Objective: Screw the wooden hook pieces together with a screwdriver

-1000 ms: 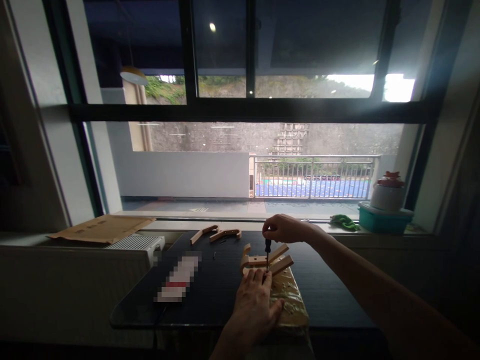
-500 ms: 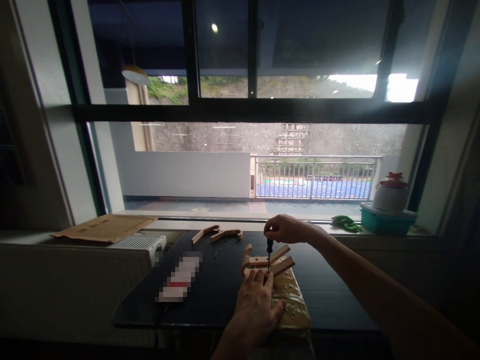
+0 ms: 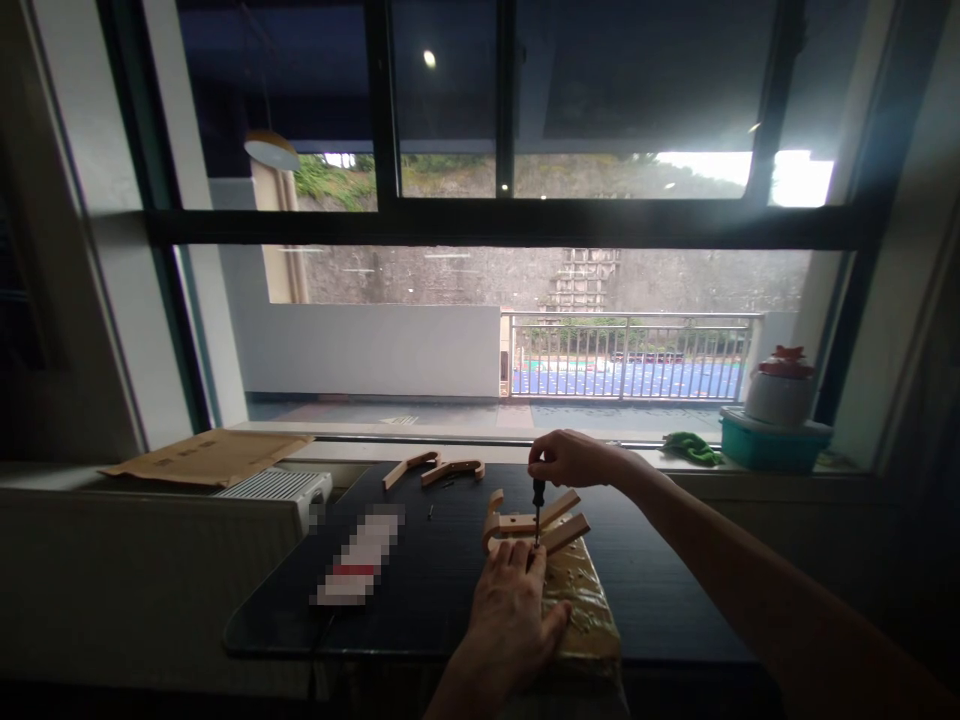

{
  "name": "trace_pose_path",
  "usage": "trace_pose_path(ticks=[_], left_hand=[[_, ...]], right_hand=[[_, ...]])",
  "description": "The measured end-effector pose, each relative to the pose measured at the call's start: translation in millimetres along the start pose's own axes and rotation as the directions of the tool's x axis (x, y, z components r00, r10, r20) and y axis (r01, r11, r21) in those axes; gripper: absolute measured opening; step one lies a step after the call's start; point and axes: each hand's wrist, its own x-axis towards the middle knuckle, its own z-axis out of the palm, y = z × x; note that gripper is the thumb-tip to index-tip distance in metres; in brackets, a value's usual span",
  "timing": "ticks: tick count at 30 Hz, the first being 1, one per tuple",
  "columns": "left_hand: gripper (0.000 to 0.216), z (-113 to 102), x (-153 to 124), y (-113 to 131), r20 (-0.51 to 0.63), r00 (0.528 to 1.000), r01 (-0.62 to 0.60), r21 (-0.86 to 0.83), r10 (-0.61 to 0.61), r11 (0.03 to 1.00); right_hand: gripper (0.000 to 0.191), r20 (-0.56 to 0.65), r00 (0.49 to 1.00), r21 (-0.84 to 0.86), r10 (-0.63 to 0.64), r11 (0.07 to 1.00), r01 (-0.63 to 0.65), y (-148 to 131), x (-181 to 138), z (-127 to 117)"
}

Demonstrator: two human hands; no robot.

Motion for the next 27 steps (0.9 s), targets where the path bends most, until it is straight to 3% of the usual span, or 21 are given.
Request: trace_pose_path(ticks=[20,27], left_hand=[[0.062,-2.5,-1.9,2.1,0.012,1.000,0.014,-0.011,-0.013,1.000],[0.061,-0.7,-2.3,2.1,0.004,1.000,0.007,-0.008,-0.007,1.000]], right_hand=[[0.025,-0.024,0.999,-0.004,-0.022,1.000,0.022,-5.7,-4.1,-0.9],[0.028,-0.046,0.999,0.002,0.006,1.000,-0.006,3.7,3.1,6.0]])
